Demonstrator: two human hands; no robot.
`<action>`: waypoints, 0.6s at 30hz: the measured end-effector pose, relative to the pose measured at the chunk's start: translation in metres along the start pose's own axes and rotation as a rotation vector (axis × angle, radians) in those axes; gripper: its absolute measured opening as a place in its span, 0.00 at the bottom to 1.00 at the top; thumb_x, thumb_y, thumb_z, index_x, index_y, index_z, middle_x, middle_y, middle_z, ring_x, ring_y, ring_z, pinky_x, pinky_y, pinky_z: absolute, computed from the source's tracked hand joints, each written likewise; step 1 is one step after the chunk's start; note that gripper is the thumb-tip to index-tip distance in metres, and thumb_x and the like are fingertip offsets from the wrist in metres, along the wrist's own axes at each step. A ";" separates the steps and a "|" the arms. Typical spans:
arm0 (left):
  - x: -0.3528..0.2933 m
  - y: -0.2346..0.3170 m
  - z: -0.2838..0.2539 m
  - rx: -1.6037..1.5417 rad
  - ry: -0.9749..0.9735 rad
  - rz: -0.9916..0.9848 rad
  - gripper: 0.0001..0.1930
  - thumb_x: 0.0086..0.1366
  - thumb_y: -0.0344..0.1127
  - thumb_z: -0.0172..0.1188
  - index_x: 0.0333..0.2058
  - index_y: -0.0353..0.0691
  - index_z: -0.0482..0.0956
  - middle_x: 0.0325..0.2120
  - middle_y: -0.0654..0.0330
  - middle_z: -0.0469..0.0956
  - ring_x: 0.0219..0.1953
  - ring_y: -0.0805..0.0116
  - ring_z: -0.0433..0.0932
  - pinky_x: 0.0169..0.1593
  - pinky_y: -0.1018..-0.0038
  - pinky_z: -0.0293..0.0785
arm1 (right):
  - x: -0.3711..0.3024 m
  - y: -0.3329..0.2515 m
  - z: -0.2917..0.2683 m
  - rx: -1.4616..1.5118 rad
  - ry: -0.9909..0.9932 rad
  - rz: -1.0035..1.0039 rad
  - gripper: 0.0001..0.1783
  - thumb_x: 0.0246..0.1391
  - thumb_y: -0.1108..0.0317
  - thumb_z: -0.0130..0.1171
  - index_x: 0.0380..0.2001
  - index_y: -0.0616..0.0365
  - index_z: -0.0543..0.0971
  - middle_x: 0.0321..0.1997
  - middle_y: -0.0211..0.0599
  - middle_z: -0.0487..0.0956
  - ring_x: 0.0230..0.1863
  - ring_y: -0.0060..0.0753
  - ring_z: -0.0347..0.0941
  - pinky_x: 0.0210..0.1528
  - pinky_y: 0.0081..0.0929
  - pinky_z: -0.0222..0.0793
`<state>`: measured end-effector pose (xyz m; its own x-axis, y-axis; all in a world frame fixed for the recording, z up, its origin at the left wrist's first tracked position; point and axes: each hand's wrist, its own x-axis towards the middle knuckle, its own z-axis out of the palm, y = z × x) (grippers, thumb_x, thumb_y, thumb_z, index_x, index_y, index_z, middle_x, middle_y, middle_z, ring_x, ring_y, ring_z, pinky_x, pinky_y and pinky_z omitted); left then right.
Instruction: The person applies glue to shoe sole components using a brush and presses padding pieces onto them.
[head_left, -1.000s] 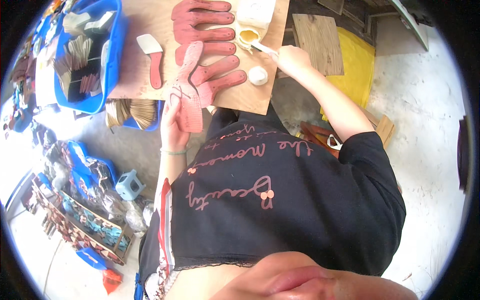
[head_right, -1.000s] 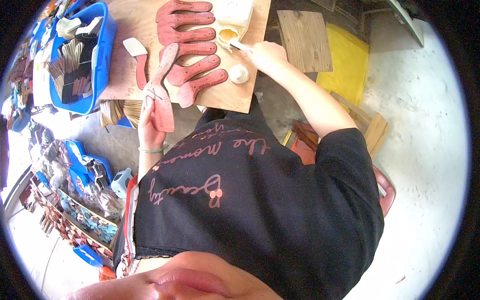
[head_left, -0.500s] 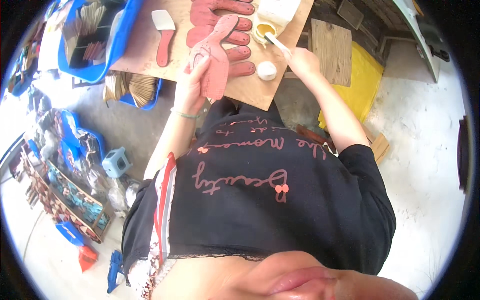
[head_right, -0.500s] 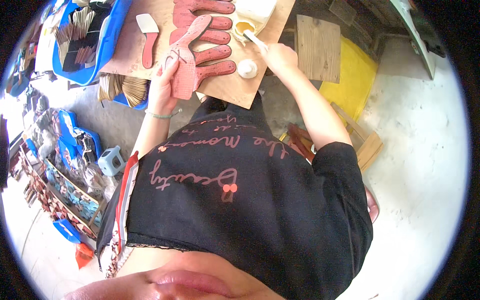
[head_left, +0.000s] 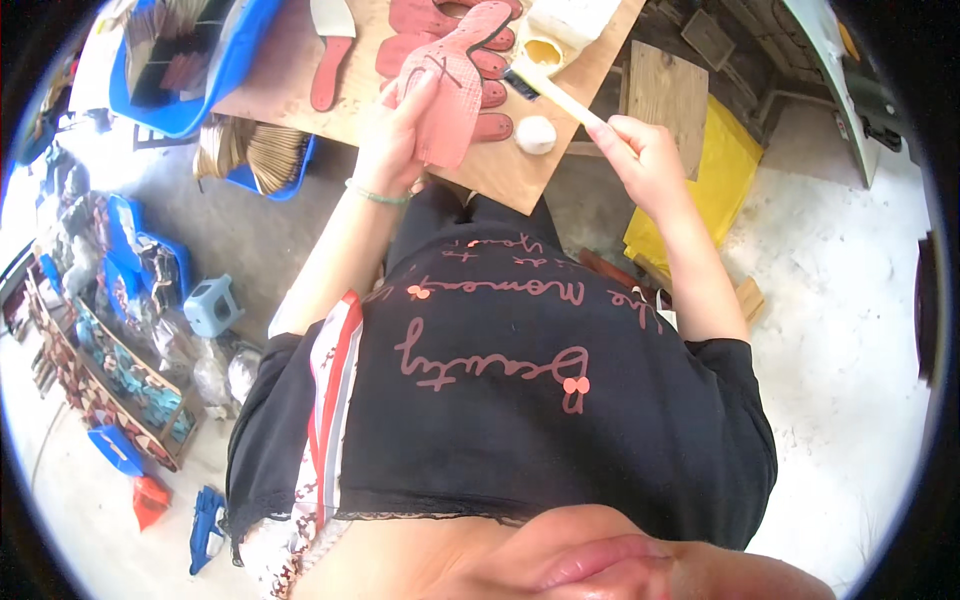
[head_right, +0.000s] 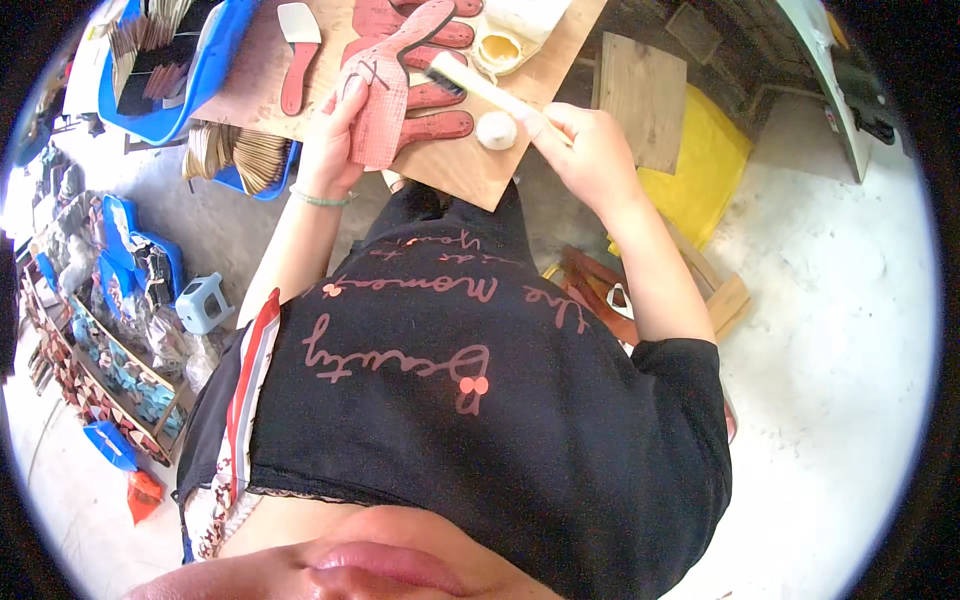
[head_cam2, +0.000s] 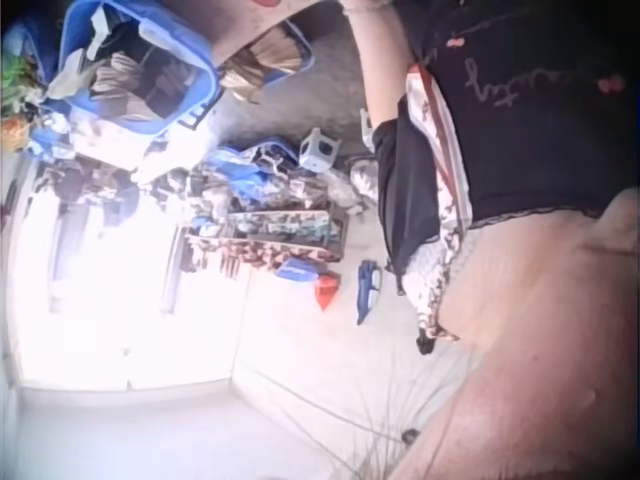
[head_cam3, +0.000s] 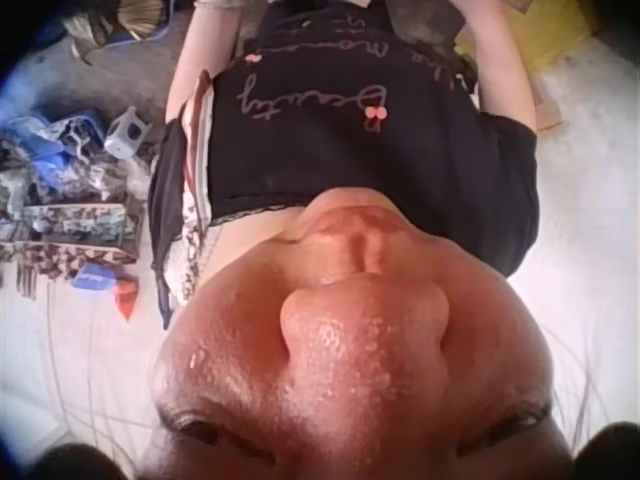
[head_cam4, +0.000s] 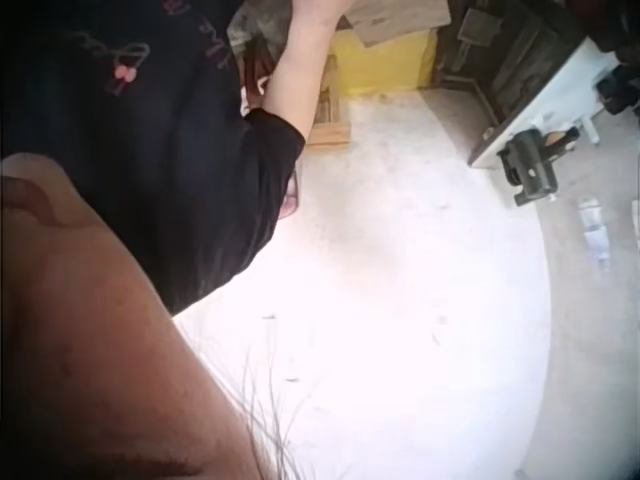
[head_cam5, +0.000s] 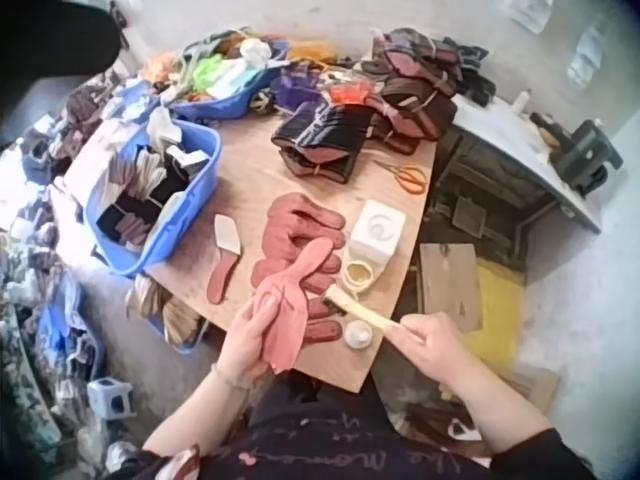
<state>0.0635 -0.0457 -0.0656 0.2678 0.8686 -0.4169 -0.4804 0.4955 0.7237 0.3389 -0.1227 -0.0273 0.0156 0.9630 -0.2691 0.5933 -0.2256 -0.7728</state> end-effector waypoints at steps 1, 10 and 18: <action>0.001 0.000 0.001 0.013 -0.040 -0.009 0.17 0.66 0.33 0.58 0.51 0.34 0.72 0.43 0.60 0.78 0.43 0.73 0.78 0.48 0.75 0.75 | -0.005 -0.008 -0.002 -0.001 -0.021 -0.072 0.23 0.60 0.54 0.55 0.18 0.60 0.70 0.14 0.32 0.60 0.18 0.26 0.53 0.22 0.29 0.53; -0.014 -0.001 0.013 -0.084 -0.180 0.002 0.16 0.69 0.35 0.55 0.52 0.37 0.71 0.46 0.61 0.77 0.45 0.72 0.78 0.50 0.73 0.76 | -0.021 -0.029 -0.006 -0.200 -0.005 -0.204 0.21 0.54 0.52 0.60 0.19 0.59 0.73 0.16 0.45 0.69 0.19 0.49 0.67 0.21 0.39 0.60; -0.034 0.004 0.017 -0.099 -0.279 0.008 0.19 0.67 0.34 0.56 0.54 0.32 0.69 0.48 0.57 0.76 0.49 0.70 0.76 0.54 0.72 0.72 | -0.026 -0.032 -0.003 0.050 0.040 -0.129 0.22 0.60 0.54 0.57 0.20 0.61 0.73 0.15 0.40 0.64 0.17 0.31 0.57 0.22 0.30 0.56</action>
<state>0.0672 -0.0730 -0.0393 0.4768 0.8473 -0.2341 -0.5590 0.4977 0.6632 0.3218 -0.1400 0.0059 -0.0260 0.9894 -0.1431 0.5514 -0.1052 -0.8276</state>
